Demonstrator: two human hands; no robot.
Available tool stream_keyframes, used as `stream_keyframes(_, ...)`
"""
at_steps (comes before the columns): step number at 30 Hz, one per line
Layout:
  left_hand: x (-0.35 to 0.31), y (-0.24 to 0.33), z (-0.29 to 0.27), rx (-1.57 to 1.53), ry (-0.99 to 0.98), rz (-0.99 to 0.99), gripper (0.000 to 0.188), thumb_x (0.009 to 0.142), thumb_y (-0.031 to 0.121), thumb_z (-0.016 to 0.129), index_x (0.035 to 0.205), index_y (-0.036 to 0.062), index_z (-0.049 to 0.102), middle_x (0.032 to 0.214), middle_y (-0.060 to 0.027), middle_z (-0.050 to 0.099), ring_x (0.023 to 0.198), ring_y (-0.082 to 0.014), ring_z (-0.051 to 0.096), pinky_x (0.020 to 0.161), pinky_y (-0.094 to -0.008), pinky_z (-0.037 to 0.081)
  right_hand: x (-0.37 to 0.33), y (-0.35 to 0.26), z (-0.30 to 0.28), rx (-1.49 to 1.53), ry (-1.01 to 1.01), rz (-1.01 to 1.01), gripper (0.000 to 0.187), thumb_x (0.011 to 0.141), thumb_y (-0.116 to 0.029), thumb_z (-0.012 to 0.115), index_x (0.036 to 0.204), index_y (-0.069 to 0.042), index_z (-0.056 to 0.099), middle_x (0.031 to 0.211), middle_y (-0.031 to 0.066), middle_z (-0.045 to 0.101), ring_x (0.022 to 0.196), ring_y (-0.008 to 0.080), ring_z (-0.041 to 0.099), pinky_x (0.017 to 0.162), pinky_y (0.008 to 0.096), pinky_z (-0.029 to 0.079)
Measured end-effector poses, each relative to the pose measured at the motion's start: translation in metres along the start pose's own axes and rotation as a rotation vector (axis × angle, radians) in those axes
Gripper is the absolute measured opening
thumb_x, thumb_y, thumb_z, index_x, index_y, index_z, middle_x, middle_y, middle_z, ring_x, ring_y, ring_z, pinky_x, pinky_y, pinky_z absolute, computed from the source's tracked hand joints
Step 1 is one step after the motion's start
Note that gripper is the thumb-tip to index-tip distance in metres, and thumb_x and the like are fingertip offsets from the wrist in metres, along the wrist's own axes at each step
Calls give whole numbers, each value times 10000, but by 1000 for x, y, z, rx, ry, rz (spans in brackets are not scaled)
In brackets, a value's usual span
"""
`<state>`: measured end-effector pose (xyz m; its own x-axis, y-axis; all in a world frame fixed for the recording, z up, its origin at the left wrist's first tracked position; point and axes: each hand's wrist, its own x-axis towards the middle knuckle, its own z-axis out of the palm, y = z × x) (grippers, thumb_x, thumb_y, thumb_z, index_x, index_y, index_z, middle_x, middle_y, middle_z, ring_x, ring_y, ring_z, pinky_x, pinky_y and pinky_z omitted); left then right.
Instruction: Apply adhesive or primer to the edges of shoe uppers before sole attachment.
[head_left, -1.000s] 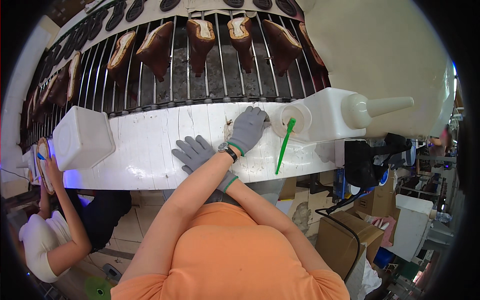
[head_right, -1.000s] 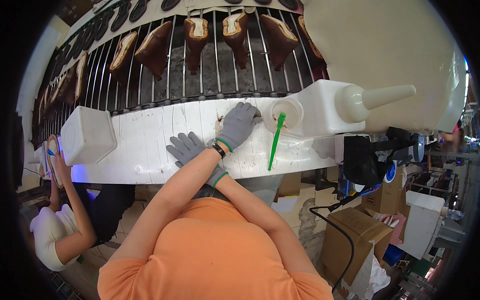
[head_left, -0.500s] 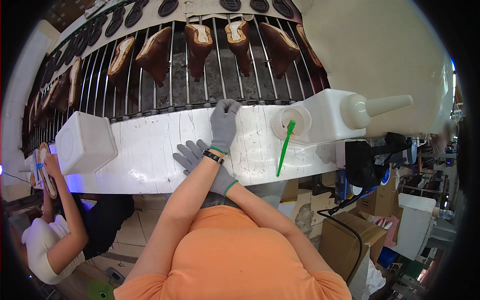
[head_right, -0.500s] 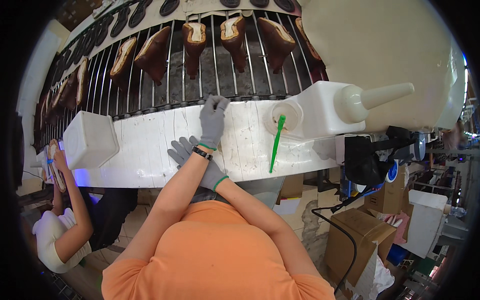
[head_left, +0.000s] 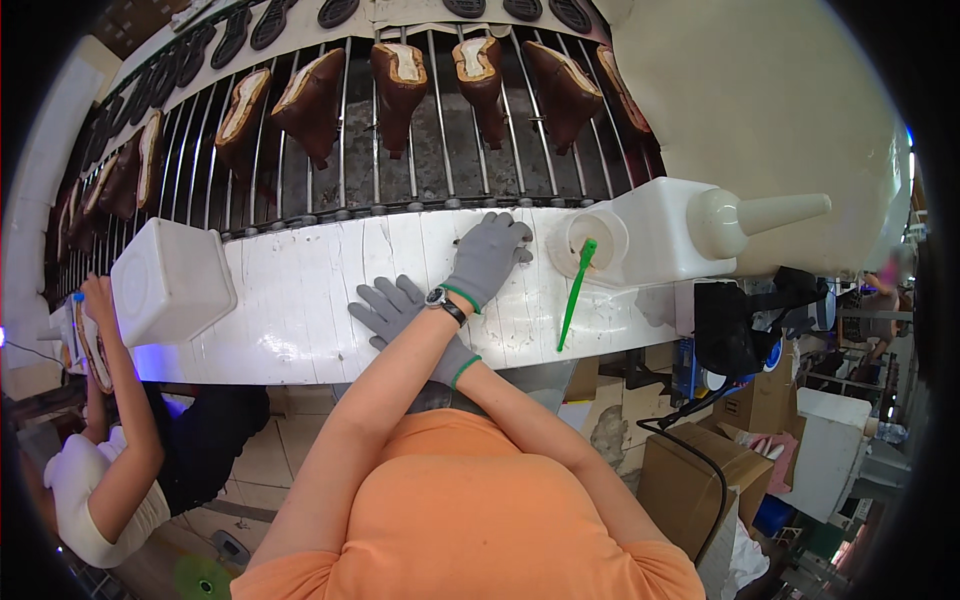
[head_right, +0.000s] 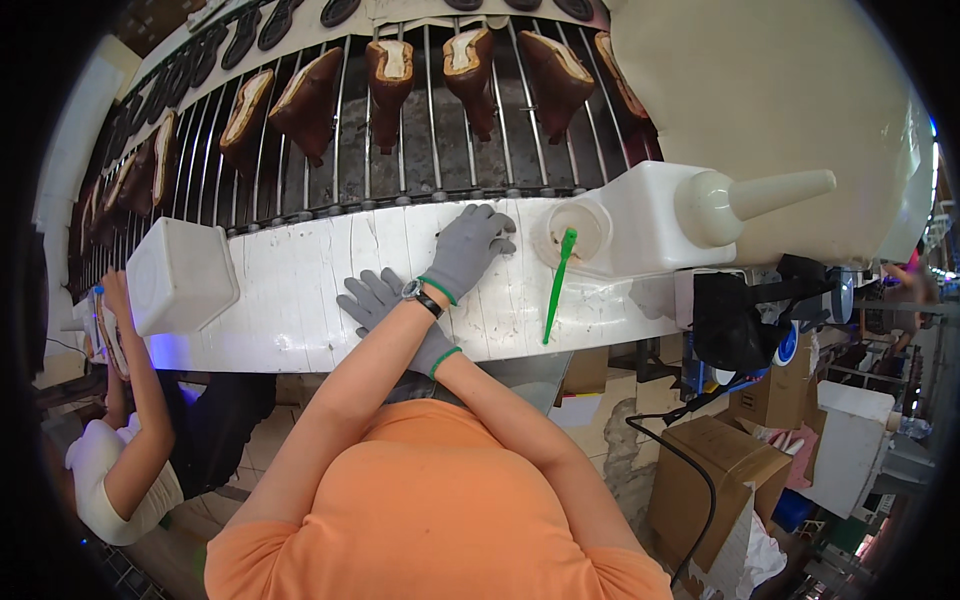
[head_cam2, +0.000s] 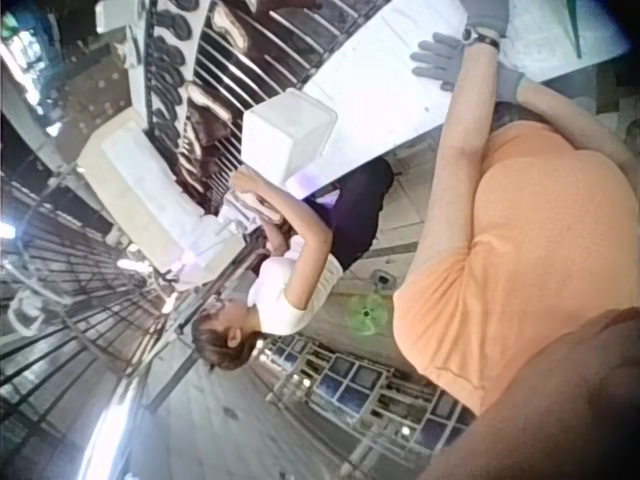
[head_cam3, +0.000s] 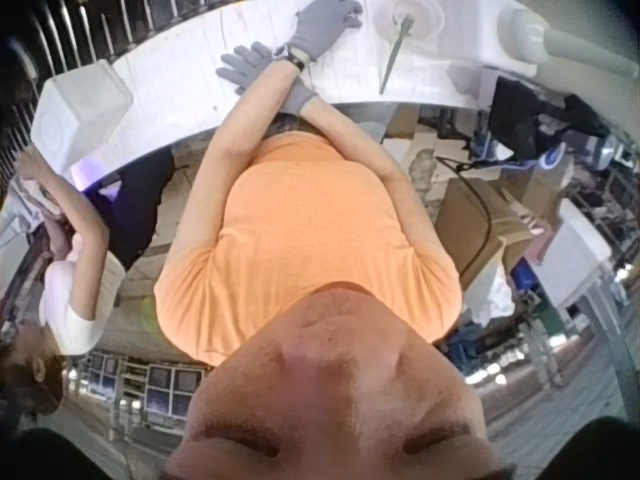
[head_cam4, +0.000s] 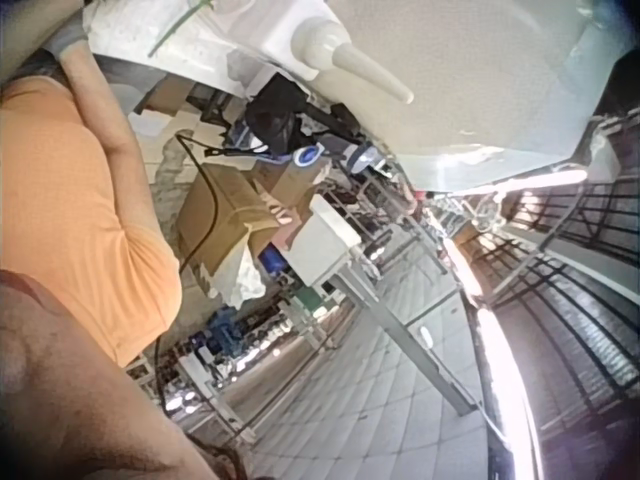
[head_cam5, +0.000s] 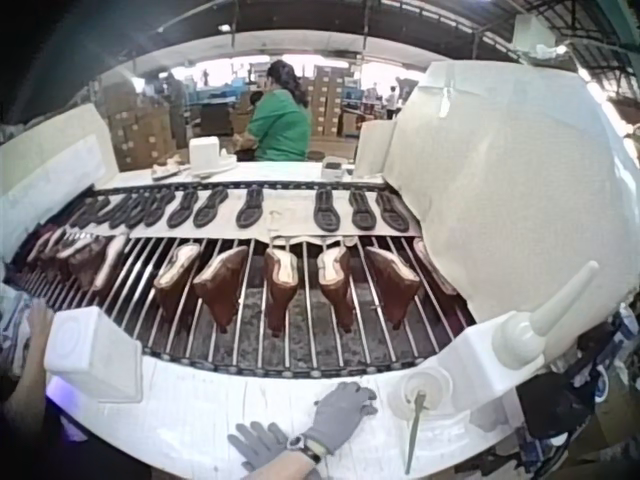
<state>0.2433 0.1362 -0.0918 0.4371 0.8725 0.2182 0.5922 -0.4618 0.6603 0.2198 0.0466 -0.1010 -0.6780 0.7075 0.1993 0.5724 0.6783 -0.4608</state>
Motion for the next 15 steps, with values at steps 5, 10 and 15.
stream_keyframes(5, 5, -3, 5, 85, -19, 42, 182, 836, 287, 685, 892, 114, 679, 882, -70, 609, 933, -264, 589, 773, -387, 506, 1, 2, -2, 26, -11, -5, 589, 920, -317, 487, 1463, -116, 377, 1521, 162, 367, 1407, 356, 327, 1179, 538, 208)
stream_keyframes(10, 5, 0, 6, 135, 4, 52, 203, 864, 295, 673, 888, 93, 663, 883, -82, 624, 923, -271, 597, 771, -394, 505, 0, 2, -2, 1, 0, -11, 594, 926, -337, 477, 1468, -120, 370, 1522, 166, 367, 1402, 355, 334, 1176, 538, 214)
stream_keyframes(15, 4, -3, 1, -139, 28, -118, 229, 874, 283, 685, 893, 59, 643, 865, -114, 651, 889, -282, 615, 755, -402, 496, -3, 1, -4, 4, 9, -9, 611, 938, -364, 451, 1490, -125, 343, 1554, 161, 326, 1430, 341, 305, 1187, 536, 197)
